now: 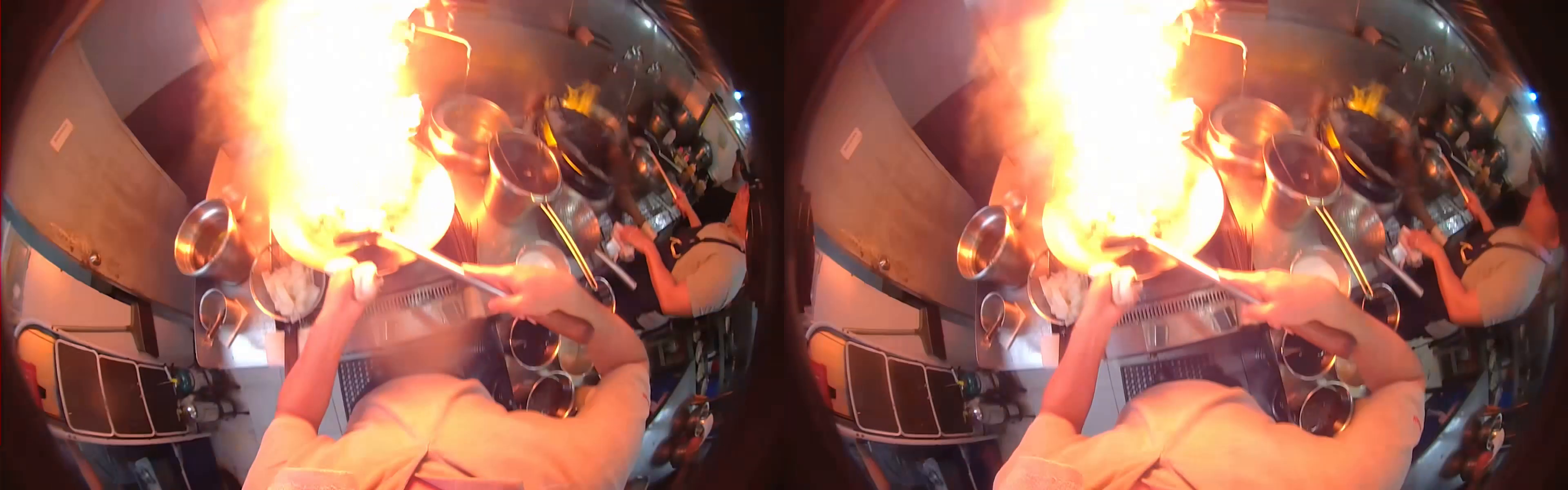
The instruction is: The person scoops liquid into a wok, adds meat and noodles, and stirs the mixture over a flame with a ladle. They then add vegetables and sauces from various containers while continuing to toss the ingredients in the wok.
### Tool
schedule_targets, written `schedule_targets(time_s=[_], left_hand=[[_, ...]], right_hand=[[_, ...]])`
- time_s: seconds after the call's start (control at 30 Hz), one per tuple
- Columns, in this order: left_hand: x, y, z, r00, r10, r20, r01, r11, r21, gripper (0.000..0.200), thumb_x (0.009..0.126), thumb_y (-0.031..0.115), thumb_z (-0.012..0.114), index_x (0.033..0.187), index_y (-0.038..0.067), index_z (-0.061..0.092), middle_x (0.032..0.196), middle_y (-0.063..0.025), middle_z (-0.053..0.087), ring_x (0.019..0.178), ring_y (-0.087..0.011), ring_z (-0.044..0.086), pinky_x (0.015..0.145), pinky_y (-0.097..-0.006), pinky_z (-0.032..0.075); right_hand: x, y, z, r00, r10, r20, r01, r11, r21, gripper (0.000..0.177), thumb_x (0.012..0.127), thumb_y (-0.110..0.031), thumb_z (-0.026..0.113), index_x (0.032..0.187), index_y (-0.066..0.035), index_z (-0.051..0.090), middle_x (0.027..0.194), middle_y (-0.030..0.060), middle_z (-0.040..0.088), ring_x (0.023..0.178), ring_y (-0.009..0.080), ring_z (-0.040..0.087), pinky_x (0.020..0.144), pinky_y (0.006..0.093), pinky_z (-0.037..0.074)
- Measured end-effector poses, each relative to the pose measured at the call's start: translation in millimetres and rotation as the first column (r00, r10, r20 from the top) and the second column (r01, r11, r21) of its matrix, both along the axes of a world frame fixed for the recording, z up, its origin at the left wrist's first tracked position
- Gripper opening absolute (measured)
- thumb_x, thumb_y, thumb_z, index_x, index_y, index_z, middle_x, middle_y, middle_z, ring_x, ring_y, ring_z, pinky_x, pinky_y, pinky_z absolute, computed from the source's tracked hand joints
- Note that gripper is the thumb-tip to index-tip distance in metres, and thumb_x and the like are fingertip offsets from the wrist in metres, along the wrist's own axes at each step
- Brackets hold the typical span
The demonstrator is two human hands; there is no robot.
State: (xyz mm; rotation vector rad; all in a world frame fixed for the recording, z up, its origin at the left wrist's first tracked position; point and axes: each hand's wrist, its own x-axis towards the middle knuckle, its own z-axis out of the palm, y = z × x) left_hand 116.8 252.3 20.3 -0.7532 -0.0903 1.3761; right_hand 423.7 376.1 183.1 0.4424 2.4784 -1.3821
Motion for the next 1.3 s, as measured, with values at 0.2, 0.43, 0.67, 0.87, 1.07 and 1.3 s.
schedule_targets(time_s=[0.2, 0.43, 0.67, 0.87, 1.07, 1.3], left_hand=[[24.6, 10.4, -65.2, 0.233, 0.334, -0.913, -0.204, 0.935, 0.290, 0.019, 0.091, 0.023, 0.047, 0.077, 0.010, 0.051, 0.056, -0.0009, 0.049, 0.045, -0.0118, 0.046, 0.045, -0.0277, 0.041], [4.6, -2.0, -56.9, 0.446, 0.133, -0.885, -0.204, 0.978, 0.044, 0.025, 0.093, 0.031, 0.043, 0.081, 0.012, 0.051, 0.062, -0.0024, 0.054, 0.047, -0.0152, 0.050, 0.041, -0.0276, 0.043], [-21.1, 33.3, -84.9, 0.381, 0.112, -0.918, -0.246, 0.969, 0.017, 0.019, 0.089, 0.021, 0.047, 0.071, 0.015, 0.049, 0.065, -0.0027, 0.054, 0.052, -0.0177, 0.053, 0.046, -0.0303, 0.045], [34.1, -32.3, -53.8, 0.318, 0.169, -0.933, -0.150, 0.981, 0.127, 0.013, 0.090, 0.023, 0.047, 0.079, 0.016, 0.049, 0.068, -0.0049, 0.056, 0.054, -0.0200, 0.056, 0.043, -0.0317, 0.047], [13.6, -4.3, -81.3, 0.296, 0.064, -0.953, -0.121, 0.992, 0.029, 0.014, 0.090, 0.030, 0.049, 0.081, 0.020, 0.049, 0.068, -0.0034, 0.058, 0.050, -0.0178, 0.055, 0.042, -0.0310, 0.047], [-1.8, 15.4, -49.0, 0.441, 0.054, -0.896, -0.196, 0.980, -0.037, 0.008, 0.089, 0.017, 0.042, 0.089, 0.011, 0.048, 0.074, -0.0076, 0.058, 0.058, -0.0209, 0.057, 0.052, -0.0321, 0.050]], right_hand=[[-106.3, 9.5, -121.4, 0.985, -0.118, -0.126, 0.152, 0.938, 0.313, 0.057, 0.084, -0.012, 0.051, 0.138, -0.004, 0.036, 0.113, 0.0261, 0.057, 0.104, 0.0404, 0.056, 0.089, 0.0433, 0.045], [-72.4, -31.6, -83.0, 0.943, -0.190, -0.274, 0.249, 0.948, 0.199, 0.060, 0.085, -0.010, 0.051, 0.140, 0.002, 0.031, 0.126, 0.0282, 0.051, 0.115, 0.0359, 0.053, 0.097, 0.0379, 0.041], [-82.3, 0.0, -112.8, 0.988, -0.099, -0.118, 0.134, 0.933, 0.334, 0.070, 0.082, -0.008, 0.057, 0.145, -0.012, 0.026, 0.118, 0.0238, 0.057, 0.109, 0.0377, 0.056, 0.090, 0.0424, 0.046], [-50.9, 12.4, -124.5, 0.932, 0.039, -0.361, 0.126, 0.897, 0.424, 0.059, 0.080, -0.009, 0.048, 0.137, -0.011, 0.036, 0.106, 0.0242, 0.061, 0.095, 0.0399, 0.061, 0.079, 0.0467, 0.050], [-102.4, 20.8, -134.5, 0.971, -0.074, -0.228, 0.156, 0.919, 0.363, 0.057, 0.084, -0.013, 0.055, 0.137, -0.006, 0.036, 0.103, 0.0224, 0.061, 0.094, 0.0366, 0.061, 0.080, 0.0446, 0.048], [-73.9, 16.6, -87.5, 0.996, -0.047, -0.072, 0.070, 0.930, 0.361, 0.069, 0.079, -0.007, 0.047, 0.144, -0.014, 0.027, 0.125, 0.0246, 0.051, 0.116, 0.0340, 0.052, 0.093, 0.0418, 0.043]])
